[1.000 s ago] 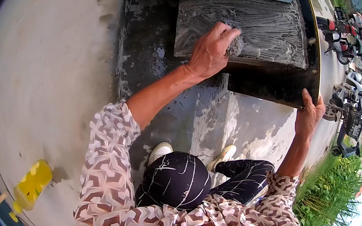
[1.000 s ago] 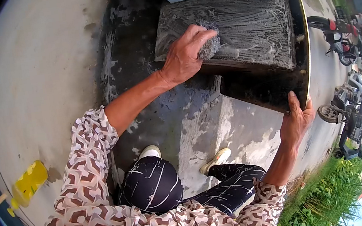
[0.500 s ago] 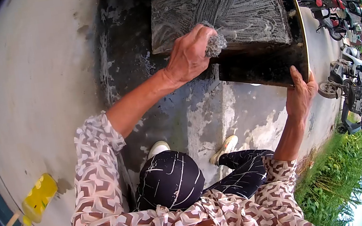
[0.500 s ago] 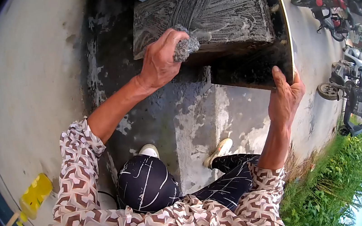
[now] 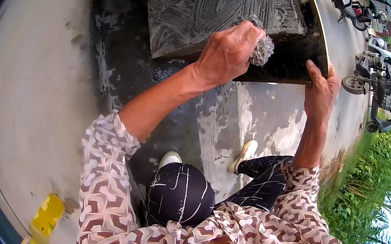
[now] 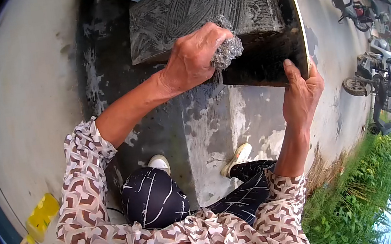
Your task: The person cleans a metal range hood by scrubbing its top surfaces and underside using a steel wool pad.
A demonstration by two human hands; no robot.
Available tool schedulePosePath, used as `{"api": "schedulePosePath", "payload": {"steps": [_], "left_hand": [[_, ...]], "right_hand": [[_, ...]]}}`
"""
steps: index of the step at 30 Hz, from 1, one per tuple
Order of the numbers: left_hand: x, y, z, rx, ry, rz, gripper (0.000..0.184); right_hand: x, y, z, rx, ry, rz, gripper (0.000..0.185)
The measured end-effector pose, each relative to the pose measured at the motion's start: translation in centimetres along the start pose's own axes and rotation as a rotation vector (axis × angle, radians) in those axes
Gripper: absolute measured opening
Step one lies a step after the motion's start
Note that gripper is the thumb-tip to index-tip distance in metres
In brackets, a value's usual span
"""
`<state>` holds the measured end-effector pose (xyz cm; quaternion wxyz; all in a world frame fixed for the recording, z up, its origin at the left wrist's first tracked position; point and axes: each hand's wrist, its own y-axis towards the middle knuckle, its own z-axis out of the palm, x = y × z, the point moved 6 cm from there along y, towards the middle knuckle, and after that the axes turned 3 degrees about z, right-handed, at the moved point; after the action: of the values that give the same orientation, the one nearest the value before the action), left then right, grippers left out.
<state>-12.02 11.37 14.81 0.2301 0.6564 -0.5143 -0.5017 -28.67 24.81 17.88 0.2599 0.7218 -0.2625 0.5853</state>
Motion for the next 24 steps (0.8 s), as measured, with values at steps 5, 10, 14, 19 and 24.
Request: {"api": "schedulePosePath", "payload": {"steps": [5,10,14,19,24], "left_hand": [[4.3,9.6,4.4,-0.11,0.224,0.032,0.011],[2.9,6.6,2.5,-0.195,0.099,0.019,0.016],[2.7,-0.2,-1.6,-0.035,0.102,-0.078,0.037],[9.3,7.8,3.2,-0.278,0.327,-0.082,0.009],[5.5,4.3,1.4,-0.047,0.25,-0.114,0.04]], "right_hand": [[0.2,0.2,0.5,0.015,0.012,-0.016,0.025],[0.1,0.4,0.7,0.038,0.026,-0.007,0.025],[-0.2,0.2,0.4,0.03,0.037,-0.023,0.025],[-0.1,0.2,0.6,0.03,0.015,-0.019,0.026],[-0.3,0.3,0.4,0.029,-0.027,-0.036,0.026]]}}
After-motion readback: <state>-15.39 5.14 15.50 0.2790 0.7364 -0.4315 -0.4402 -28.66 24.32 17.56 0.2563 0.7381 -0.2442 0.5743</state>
